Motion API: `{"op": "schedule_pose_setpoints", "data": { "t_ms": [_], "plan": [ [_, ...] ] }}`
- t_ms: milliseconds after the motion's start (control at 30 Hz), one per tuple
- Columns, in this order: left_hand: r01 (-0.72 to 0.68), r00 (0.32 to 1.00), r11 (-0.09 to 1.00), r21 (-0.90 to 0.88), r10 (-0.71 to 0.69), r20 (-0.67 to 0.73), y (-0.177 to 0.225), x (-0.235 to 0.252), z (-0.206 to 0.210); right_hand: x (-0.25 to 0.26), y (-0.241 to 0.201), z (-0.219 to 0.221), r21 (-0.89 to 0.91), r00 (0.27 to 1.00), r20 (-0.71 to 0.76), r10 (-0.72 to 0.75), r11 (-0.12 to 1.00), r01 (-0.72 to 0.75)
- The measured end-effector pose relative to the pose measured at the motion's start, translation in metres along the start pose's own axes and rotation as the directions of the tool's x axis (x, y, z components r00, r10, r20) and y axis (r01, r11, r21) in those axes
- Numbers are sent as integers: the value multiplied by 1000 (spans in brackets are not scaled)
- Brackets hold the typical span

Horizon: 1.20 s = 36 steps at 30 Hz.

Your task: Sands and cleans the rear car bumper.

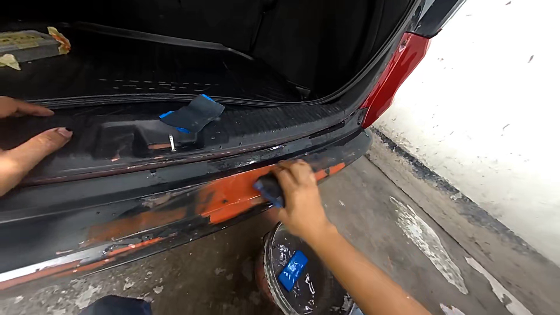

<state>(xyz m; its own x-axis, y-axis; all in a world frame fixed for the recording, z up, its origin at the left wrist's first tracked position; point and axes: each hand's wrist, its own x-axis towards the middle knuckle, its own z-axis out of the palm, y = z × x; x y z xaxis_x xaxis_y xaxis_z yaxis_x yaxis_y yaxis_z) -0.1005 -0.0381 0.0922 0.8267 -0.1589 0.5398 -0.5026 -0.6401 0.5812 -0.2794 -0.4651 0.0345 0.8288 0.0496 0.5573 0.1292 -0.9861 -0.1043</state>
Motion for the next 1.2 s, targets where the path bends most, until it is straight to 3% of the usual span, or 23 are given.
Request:
{"op": "schedule_pose_setpoints", "data": {
  "t_ms": [67,100,233,300,433,533,600,700,767,833,967,1033,1133,1200],
  "plan": [
    [-16,1000,999,46,15,22,1,0,-4,4,-2,6,0,984,23,-177,984,177],
    [-26,999,996,83,22,42,2,0,-7,5,13,3,-27,984,23,-178,983,179],
    [-121,990,956,268,94,109,-14,14,-17,13,74,-5,-121,992,-87,87,988,-98],
    [-105,991,931,349,69,113,-19,16,-20,13,39,2,-110,990,-100,98,988,-108],
    [-49,993,864,501,-12,118,-9,14,-27,12,-99,16,24,997,29,-66,998,65],
    [-40,993,848,528,-24,114,-2,12,-29,20,-131,20,57,972,49,-229,972,226],
    [-54,992,847,529,-14,125,-5,15,-29,22,-108,6,-25,982,45,-181,983,182],
    [-53,993,856,514,-9,118,-10,17,-28,27,-43,-22,-187,999,43,31,982,-23],
    [-30,992,857,515,-37,119,-4,15,-27,28,-15,-31,-181,994,18,112,978,-107],
    [-6,991,853,522,-64,115,7,13,-28,28,-22,-29,-124,996,8,87,989,-85],
    [0,990,838,545,-76,117,15,11,-29,27,-73,-6,-13,968,91,-235,972,237],
    [-2,990,835,550,-77,120,14,11,-29,30,-64,-1,21,944,85,-319,948,318],
    [13,988,844,536,-92,122,15,11,-29,29,-14,-3,59,973,12,-232,971,231],
    [24,989,848,529,-99,113,15,13,-29,27,-7,0,71,987,-55,-150,986,154]
  ]
}}
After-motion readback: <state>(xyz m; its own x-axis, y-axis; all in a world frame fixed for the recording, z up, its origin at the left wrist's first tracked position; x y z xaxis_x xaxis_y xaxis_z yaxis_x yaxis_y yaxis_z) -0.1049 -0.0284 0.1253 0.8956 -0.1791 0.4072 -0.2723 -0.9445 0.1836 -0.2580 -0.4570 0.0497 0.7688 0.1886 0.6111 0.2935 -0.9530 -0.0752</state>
